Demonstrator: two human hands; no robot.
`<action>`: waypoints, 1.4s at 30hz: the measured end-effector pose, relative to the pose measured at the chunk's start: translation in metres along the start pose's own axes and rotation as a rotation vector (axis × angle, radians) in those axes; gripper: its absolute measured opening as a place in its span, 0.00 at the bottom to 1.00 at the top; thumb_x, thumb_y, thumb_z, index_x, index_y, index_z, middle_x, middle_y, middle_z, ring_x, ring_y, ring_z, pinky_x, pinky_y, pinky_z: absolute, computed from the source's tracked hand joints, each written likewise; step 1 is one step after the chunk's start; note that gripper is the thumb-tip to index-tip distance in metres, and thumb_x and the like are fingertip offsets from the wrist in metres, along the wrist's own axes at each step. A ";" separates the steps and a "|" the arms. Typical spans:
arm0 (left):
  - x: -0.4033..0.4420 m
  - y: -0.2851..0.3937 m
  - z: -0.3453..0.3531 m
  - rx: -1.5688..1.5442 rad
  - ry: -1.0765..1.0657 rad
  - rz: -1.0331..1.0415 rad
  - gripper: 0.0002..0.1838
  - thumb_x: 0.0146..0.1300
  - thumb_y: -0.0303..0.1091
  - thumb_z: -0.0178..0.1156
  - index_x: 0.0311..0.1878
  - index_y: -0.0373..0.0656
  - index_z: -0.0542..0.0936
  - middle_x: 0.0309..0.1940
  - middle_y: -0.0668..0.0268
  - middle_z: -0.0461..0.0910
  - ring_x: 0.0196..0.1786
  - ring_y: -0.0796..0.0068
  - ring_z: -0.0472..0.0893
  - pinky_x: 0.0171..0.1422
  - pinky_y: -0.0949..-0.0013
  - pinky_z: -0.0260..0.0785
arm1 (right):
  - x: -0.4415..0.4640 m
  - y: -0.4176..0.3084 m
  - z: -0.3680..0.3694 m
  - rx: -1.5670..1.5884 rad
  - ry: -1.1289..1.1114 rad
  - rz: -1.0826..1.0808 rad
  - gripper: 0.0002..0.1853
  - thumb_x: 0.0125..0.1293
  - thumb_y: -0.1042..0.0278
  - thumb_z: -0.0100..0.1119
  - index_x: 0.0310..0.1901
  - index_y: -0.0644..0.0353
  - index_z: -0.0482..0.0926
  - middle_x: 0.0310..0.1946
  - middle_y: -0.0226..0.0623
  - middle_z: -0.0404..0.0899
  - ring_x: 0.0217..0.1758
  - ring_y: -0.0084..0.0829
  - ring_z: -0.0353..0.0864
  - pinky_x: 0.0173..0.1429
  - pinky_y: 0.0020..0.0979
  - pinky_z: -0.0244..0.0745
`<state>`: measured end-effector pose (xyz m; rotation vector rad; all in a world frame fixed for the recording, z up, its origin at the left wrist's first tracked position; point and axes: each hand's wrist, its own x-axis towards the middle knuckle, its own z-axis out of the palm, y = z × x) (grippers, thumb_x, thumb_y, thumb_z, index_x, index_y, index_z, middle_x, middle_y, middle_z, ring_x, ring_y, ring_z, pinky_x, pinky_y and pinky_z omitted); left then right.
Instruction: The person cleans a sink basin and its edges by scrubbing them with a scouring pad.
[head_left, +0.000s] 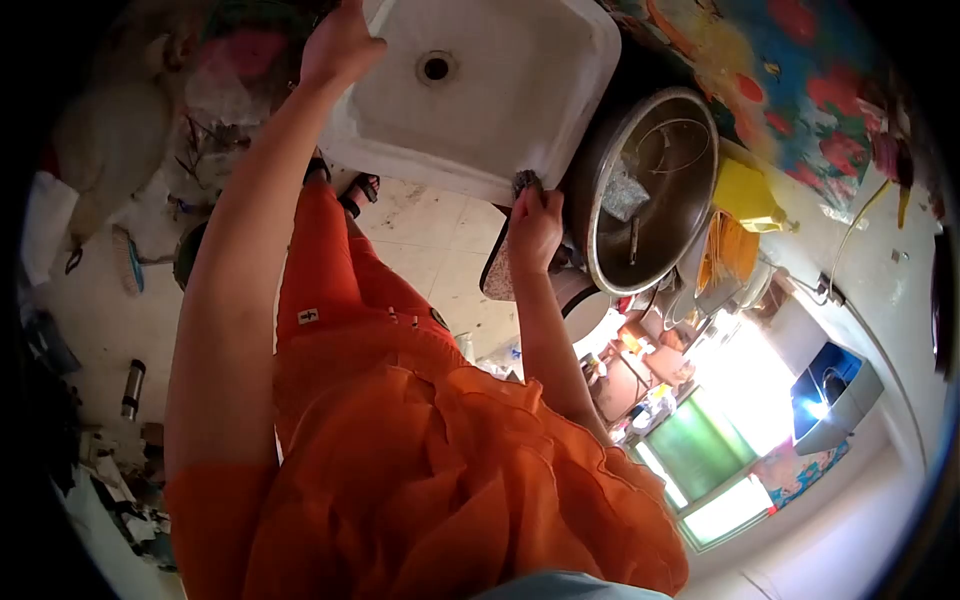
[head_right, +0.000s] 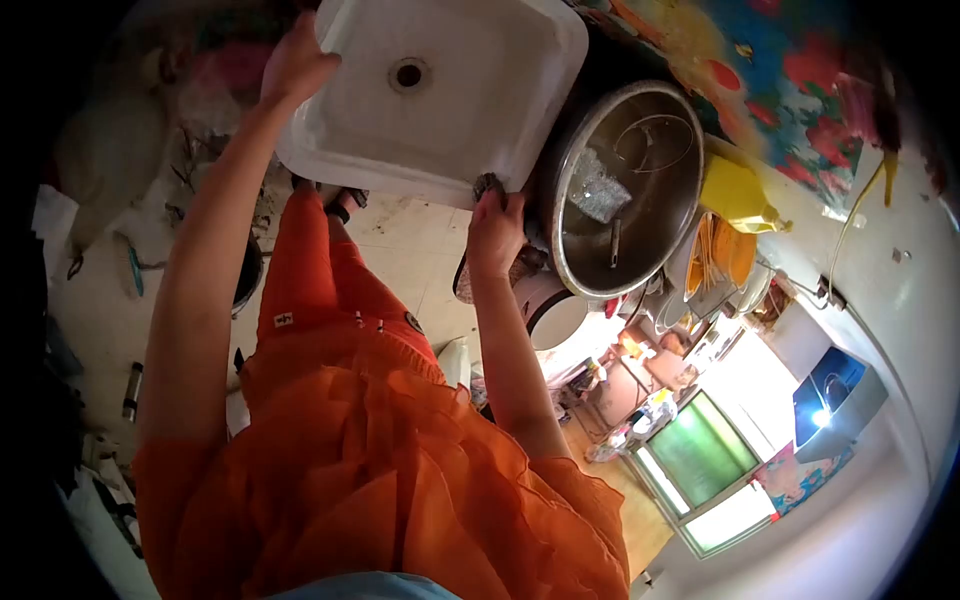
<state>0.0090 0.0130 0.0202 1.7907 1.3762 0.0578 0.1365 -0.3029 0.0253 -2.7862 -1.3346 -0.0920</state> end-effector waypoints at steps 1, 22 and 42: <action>-0.002 -0.005 0.003 -0.007 0.005 0.021 0.35 0.47 0.23 0.53 0.62 0.33 0.58 0.50 0.42 0.72 0.55 0.47 0.72 0.57 0.55 0.66 | 0.009 -0.003 -0.005 0.016 -0.051 0.027 0.06 0.57 0.68 0.55 0.30 0.61 0.77 0.36 0.46 0.70 0.34 0.48 0.74 0.36 0.42 0.72; 0.000 -0.010 -0.005 -0.069 -0.117 -0.021 0.24 0.49 0.24 0.55 0.52 0.35 0.62 0.45 0.44 0.72 0.51 0.45 0.73 0.50 0.51 0.67 | 0.099 0.006 0.027 -0.254 -0.956 -0.297 0.17 0.56 0.65 0.58 0.43 0.65 0.70 0.34 0.54 0.77 0.44 0.50 0.77 0.47 0.43 0.73; 0.016 -0.027 0.019 -0.138 0.003 0.114 0.22 0.45 0.27 0.57 0.46 0.40 0.64 0.40 0.49 0.76 0.44 0.47 0.76 0.45 0.52 0.69 | 0.123 -0.040 -0.016 -0.460 -0.968 -0.233 0.07 0.59 0.69 0.52 0.36 0.60 0.78 0.44 0.41 0.73 0.49 0.40 0.74 0.47 0.38 0.76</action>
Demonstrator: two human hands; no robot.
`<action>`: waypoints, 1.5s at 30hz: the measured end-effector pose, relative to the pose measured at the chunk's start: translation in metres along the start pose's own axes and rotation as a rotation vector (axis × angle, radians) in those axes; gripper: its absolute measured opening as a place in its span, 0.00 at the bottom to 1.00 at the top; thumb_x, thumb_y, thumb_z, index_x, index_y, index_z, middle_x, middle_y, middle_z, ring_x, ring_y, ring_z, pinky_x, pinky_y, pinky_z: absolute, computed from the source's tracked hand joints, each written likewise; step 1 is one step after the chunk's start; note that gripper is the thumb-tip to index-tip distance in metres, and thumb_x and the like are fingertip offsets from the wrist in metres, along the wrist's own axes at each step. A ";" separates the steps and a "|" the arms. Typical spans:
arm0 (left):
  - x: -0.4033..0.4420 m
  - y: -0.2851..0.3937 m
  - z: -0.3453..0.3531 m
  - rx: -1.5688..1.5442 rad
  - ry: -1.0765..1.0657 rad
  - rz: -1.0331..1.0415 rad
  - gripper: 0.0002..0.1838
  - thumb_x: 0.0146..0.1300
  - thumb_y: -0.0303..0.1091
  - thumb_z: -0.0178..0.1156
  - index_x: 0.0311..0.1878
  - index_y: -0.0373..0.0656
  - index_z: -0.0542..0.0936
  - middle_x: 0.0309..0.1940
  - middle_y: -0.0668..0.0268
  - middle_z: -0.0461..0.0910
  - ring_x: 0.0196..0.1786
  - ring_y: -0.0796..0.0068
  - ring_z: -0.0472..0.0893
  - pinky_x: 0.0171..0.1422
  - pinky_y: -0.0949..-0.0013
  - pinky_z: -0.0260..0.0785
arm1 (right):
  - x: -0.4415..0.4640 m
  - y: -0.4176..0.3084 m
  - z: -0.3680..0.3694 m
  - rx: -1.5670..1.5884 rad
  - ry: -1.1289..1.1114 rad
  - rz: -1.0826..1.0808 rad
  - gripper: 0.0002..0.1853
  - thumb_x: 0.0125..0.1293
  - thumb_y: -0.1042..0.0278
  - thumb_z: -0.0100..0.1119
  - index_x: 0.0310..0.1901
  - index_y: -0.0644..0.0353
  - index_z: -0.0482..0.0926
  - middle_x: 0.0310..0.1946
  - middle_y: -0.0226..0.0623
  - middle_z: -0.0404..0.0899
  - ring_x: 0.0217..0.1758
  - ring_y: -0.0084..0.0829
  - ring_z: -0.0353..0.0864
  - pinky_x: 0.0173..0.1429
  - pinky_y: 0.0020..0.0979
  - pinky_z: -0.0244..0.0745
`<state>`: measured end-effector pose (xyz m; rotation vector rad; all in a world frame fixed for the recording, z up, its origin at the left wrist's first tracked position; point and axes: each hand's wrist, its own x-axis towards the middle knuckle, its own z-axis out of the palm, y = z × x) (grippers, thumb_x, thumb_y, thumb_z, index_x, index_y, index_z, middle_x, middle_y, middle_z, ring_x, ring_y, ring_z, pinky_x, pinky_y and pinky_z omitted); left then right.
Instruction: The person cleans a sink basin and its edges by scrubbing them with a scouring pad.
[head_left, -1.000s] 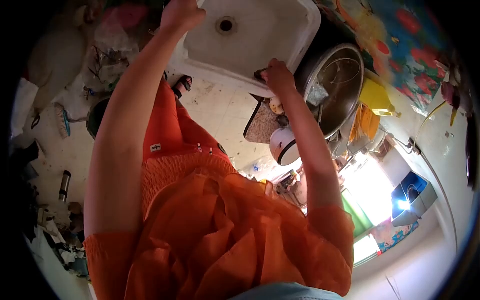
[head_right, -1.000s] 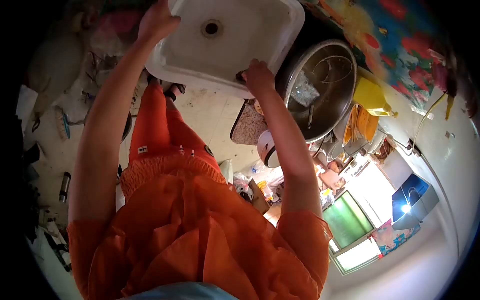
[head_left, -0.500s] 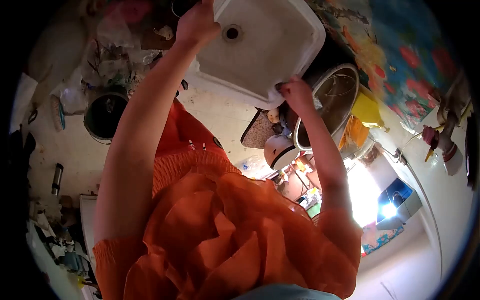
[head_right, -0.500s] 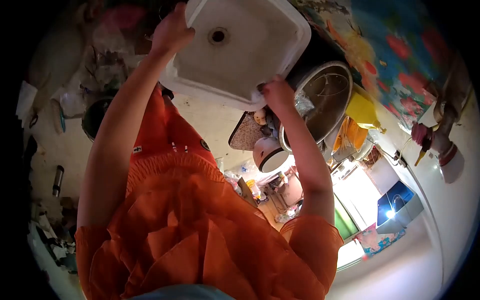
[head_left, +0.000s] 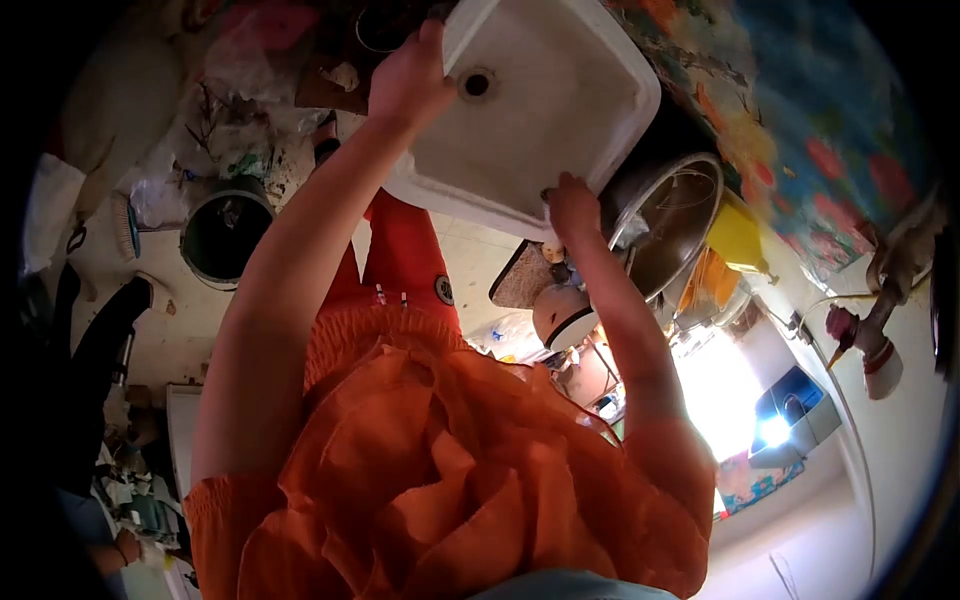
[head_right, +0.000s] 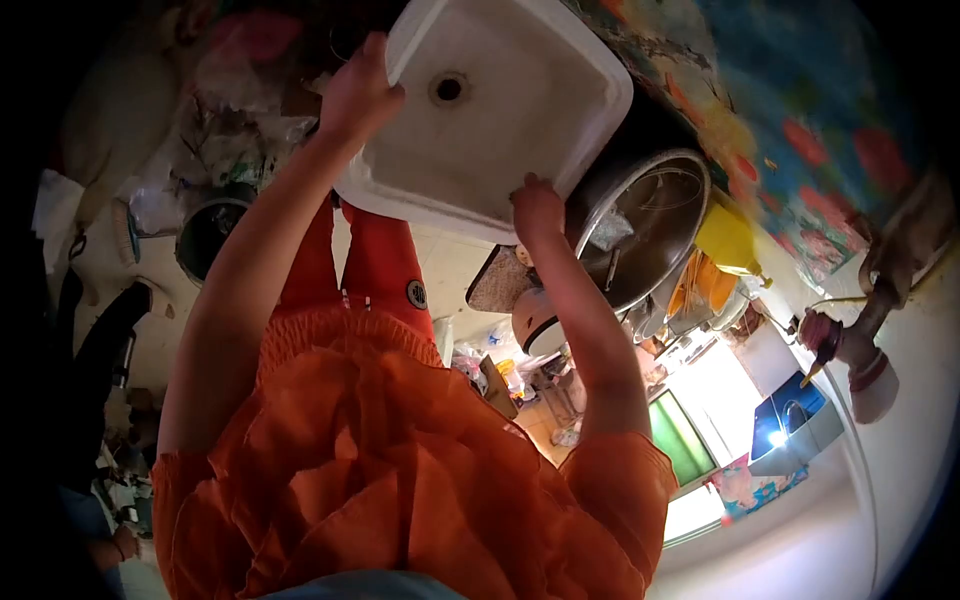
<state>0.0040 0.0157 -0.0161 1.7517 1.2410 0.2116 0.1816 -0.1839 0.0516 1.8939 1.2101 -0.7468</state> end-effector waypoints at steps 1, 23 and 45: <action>0.001 -0.002 0.002 -0.010 0.006 0.014 0.23 0.45 0.27 0.57 0.46 0.40 0.64 0.40 0.49 0.76 0.44 0.46 0.76 0.45 0.52 0.69 | 0.019 -0.006 0.011 -0.036 -0.016 -0.022 0.08 0.59 0.69 0.52 0.36 0.60 0.79 0.44 0.40 0.73 0.49 0.40 0.74 0.47 0.38 0.76; -0.002 -0.001 -0.003 -0.038 0.012 -0.006 0.23 0.45 0.24 0.56 0.48 0.40 0.64 0.41 0.50 0.75 0.41 0.46 0.76 0.41 0.52 0.70 | 0.090 0.029 0.001 -0.400 -0.043 -0.271 0.09 0.55 0.69 0.52 0.33 0.58 0.81 0.38 0.39 0.78 0.48 0.39 0.74 0.50 0.39 0.71; -0.002 -0.004 -0.003 -0.066 -0.005 0.003 0.23 0.45 0.26 0.57 0.47 0.41 0.64 0.41 0.52 0.75 0.41 0.47 0.76 0.40 0.53 0.70 | 0.050 0.063 -0.016 -0.098 0.315 -0.101 0.10 0.59 0.70 0.48 0.42 0.63 0.70 0.45 0.46 0.70 0.51 0.48 0.69 0.52 0.41 0.71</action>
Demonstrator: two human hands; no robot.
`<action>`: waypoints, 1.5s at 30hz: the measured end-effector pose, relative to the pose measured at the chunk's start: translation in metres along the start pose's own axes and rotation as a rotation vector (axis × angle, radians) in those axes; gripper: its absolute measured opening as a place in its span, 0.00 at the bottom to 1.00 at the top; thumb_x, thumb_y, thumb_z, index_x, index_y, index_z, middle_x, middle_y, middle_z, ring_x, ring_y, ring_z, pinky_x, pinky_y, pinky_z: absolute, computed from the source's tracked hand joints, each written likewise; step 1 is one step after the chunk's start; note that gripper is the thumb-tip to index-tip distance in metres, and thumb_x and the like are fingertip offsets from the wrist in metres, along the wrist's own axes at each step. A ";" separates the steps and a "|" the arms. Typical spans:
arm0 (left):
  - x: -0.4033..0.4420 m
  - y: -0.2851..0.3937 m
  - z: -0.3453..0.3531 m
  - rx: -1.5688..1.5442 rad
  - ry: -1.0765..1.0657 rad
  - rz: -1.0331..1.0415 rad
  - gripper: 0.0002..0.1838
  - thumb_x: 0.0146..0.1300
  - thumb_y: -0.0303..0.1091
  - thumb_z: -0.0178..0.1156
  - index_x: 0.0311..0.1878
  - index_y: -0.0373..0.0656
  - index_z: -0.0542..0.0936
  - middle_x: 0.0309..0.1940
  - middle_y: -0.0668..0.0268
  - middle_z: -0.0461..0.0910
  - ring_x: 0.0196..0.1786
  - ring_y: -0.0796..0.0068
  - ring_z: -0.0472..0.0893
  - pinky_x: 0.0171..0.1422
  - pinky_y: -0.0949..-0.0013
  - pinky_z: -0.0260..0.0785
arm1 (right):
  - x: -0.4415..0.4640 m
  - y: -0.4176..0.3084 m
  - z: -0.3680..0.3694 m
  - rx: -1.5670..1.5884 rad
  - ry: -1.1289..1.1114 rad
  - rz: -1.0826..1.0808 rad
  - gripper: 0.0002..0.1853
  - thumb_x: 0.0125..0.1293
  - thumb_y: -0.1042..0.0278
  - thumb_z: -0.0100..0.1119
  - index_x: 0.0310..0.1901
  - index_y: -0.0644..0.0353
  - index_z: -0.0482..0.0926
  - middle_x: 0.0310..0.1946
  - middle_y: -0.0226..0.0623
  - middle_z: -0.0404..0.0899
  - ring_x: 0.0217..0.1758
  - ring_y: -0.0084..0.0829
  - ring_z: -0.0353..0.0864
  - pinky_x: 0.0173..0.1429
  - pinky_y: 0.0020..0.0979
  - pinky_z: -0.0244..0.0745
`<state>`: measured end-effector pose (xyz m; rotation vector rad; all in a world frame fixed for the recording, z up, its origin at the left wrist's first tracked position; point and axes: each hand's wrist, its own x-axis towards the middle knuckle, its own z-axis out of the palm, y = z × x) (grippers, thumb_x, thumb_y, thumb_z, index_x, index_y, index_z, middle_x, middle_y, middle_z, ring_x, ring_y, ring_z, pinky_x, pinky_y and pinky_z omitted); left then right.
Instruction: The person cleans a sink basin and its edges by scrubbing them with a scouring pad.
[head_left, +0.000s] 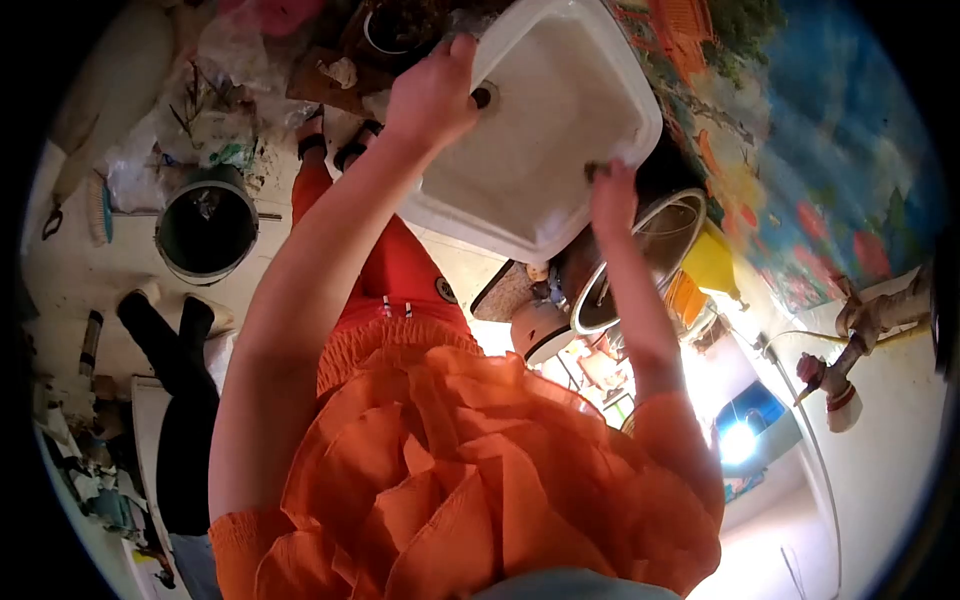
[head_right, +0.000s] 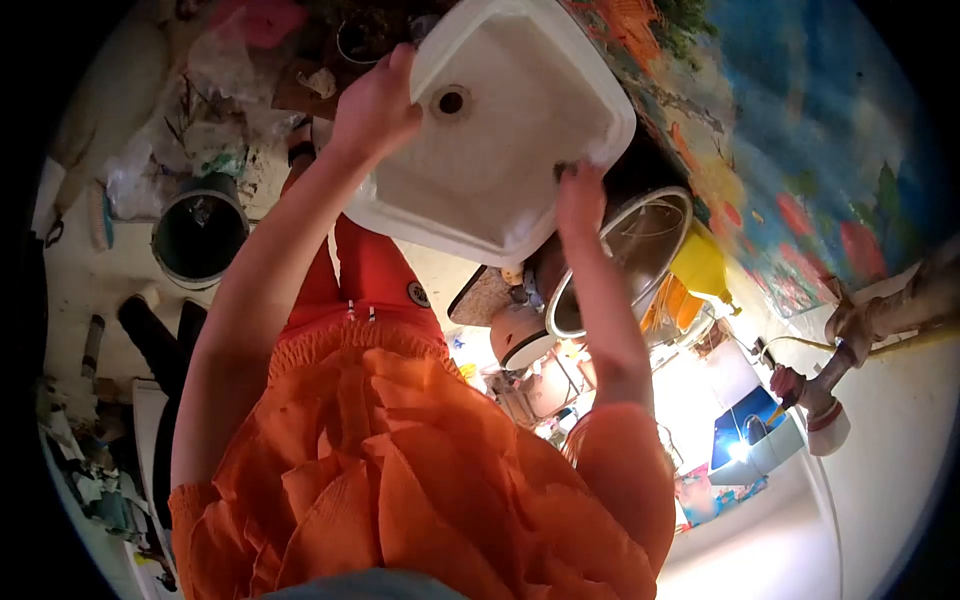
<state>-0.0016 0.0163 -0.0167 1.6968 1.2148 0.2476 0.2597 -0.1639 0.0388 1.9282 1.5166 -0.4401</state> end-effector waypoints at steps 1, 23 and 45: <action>0.003 -0.001 -0.001 0.003 0.014 0.006 0.23 0.45 0.26 0.57 0.47 0.41 0.64 0.41 0.52 0.75 0.41 0.47 0.76 0.40 0.53 0.70 | -0.025 -0.025 0.002 0.096 0.011 0.063 0.10 0.60 0.71 0.48 0.42 0.63 0.70 0.44 0.46 0.70 0.51 0.48 0.70 0.51 0.41 0.72; 0.008 0.005 -0.006 -0.003 -0.080 -0.052 0.24 0.45 0.26 0.57 0.49 0.41 0.63 0.43 0.49 0.74 0.44 0.46 0.76 0.42 0.51 0.69 | 0.093 0.006 0.003 -0.075 0.259 0.028 0.08 0.59 0.68 0.50 0.37 0.57 0.78 0.42 0.39 0.73 0.48 0.43 0.71 0.50 0.39 0.71; 0.000 -0.001 0.000 -0.045 -0.011 -0.007 0.22 0.45 0.26 0.56 0.46 0.41 0.64 0.44 0.53 0.74 0.43 0.48 0.75 0.42 0.52 0.69 | 0.044 0.002 0.023 0.184 0.059 0.069 0.13 0.63 0.71 0.43 0.44 0.62 0.75 0.46 0.47 0.73 0.52 0.48 0.70 0.56 0.39 0.67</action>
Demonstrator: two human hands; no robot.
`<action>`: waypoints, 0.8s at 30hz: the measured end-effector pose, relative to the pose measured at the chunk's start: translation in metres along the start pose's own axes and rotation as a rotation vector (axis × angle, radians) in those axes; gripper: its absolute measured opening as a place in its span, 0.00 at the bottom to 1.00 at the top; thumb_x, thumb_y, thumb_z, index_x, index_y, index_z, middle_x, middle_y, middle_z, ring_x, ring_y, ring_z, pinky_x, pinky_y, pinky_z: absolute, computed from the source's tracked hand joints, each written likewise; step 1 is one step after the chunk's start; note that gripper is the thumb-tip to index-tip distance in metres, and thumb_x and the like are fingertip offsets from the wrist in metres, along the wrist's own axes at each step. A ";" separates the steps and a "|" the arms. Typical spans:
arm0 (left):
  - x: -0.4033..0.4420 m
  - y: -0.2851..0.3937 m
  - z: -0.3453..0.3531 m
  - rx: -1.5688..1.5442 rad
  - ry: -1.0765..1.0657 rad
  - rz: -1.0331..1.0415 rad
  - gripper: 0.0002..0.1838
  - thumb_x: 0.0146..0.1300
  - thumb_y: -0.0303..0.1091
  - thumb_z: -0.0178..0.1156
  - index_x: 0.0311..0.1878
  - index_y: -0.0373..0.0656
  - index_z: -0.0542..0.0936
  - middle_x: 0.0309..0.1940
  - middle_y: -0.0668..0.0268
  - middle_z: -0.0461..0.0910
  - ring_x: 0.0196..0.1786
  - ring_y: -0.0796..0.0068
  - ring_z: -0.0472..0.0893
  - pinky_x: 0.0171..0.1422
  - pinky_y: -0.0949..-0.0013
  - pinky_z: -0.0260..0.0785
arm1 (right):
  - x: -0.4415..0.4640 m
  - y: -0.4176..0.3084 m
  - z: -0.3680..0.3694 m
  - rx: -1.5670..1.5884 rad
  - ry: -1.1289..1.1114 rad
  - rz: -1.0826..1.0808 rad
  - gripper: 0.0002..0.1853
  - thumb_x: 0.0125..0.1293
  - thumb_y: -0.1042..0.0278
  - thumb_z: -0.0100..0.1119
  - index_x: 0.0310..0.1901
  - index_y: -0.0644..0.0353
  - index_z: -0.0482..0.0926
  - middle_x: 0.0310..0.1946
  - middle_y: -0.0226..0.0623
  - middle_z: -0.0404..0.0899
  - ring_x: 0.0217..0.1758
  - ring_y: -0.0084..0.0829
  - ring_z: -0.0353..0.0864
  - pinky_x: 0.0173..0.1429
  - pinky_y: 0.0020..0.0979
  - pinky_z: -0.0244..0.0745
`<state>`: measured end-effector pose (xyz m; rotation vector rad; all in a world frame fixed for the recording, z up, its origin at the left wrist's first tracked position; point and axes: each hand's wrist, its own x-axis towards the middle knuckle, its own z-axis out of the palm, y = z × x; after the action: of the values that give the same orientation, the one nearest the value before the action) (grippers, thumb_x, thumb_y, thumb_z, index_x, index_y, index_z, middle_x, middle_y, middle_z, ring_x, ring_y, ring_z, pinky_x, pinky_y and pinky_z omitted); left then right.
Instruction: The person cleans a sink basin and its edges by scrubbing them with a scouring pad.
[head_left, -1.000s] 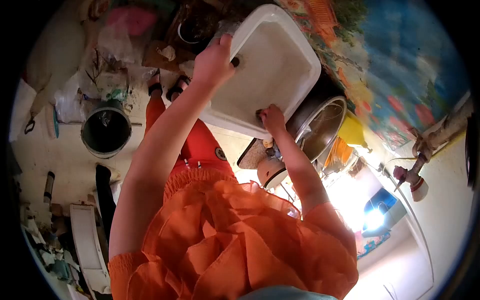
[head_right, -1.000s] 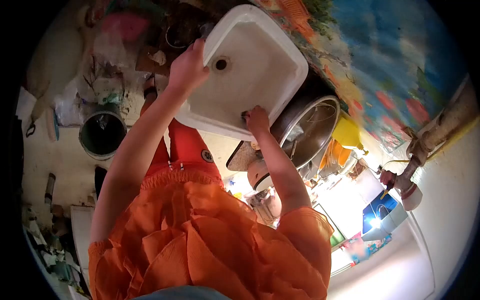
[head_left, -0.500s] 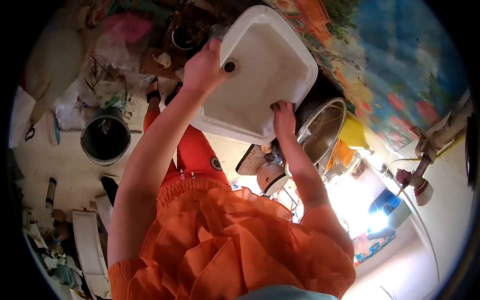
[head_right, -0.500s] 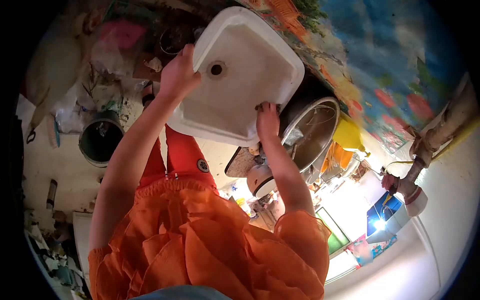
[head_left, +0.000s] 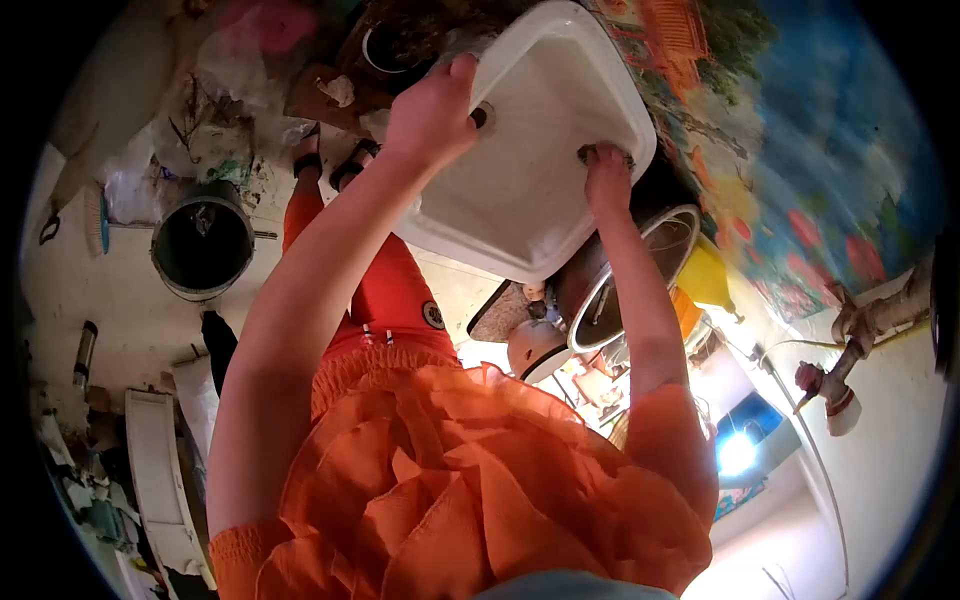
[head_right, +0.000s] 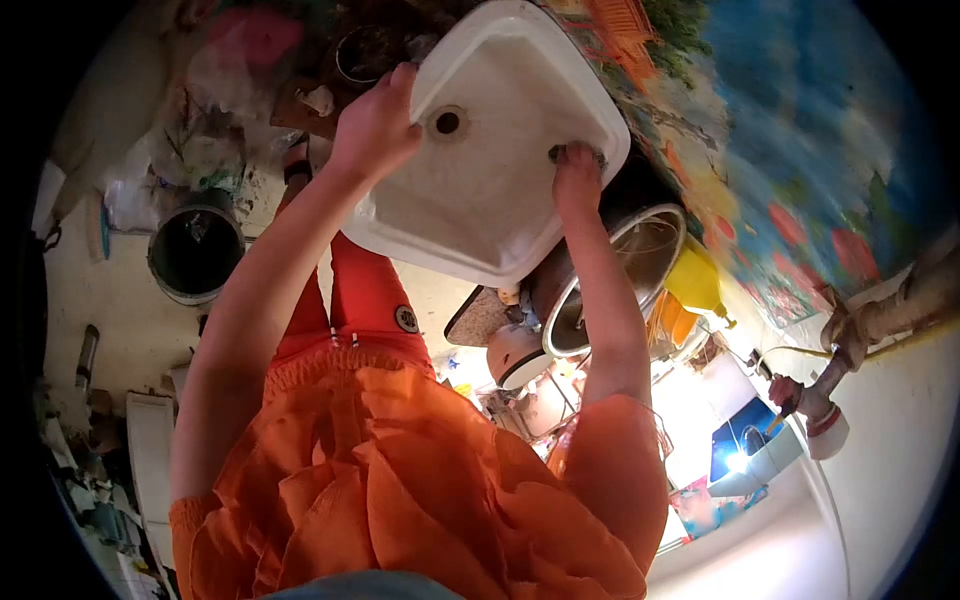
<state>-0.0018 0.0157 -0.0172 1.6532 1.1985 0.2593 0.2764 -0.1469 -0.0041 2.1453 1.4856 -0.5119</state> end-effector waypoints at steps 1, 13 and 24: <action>0.002 0.000 -0.002 -0.001 0.001 0.003 0.22 0.45 0.26 0.56 0.46 0.41 0.64 0.44 0.53 0.74 0.44 0.48 0.75 0.42 0.52 0.69 | 0.006 -0.002 0.005 0.046 0.056 0.012 0.12 0.62 0.71 0.43 0.43 0.62 0.74 0.44 0.48 0.73 0.51 0.48 0.70 0.55 0.40 0.67; 0.003 -0.003 0.000 0.000 -0.002 0.009 0.23 0.44 0.26 0.56 0.47 0.41 0.64 0.43 0.53 0.74 0.43 0.48 0.76 0.41 0.52 0.69 | 0.004 -0.011 0.033 -0.339 0.052 -0.312 0.10 0.57 0.69 0.48 0.35 0.59 0.79 0.41 0.42 0.75 0.49 0.41 0.72 0.54 0.41 0.65; 0.005 -0.004 -0.001 0.001 -0.018 -0.007 0.25 0.45 0.26 0.56 0.50 0.41 0.63 0.43 0.53 0.74 0.42 0.48 0.76 0.40 0.52 0.69 | -0.011 -0.019 0.101 -0.437 -0.210 -0.178 0.13 0.63 0.66 0.45 0.43 0.57 0.78 0.44 0.38 0.76 0.48 0.32 0.75 0.52 0.33 0.68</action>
<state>-0.0026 0.0201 -0.0218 1.6487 1.1917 0.2388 0.2518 -0.2081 -0.0841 1.5864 1.5124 -0.4117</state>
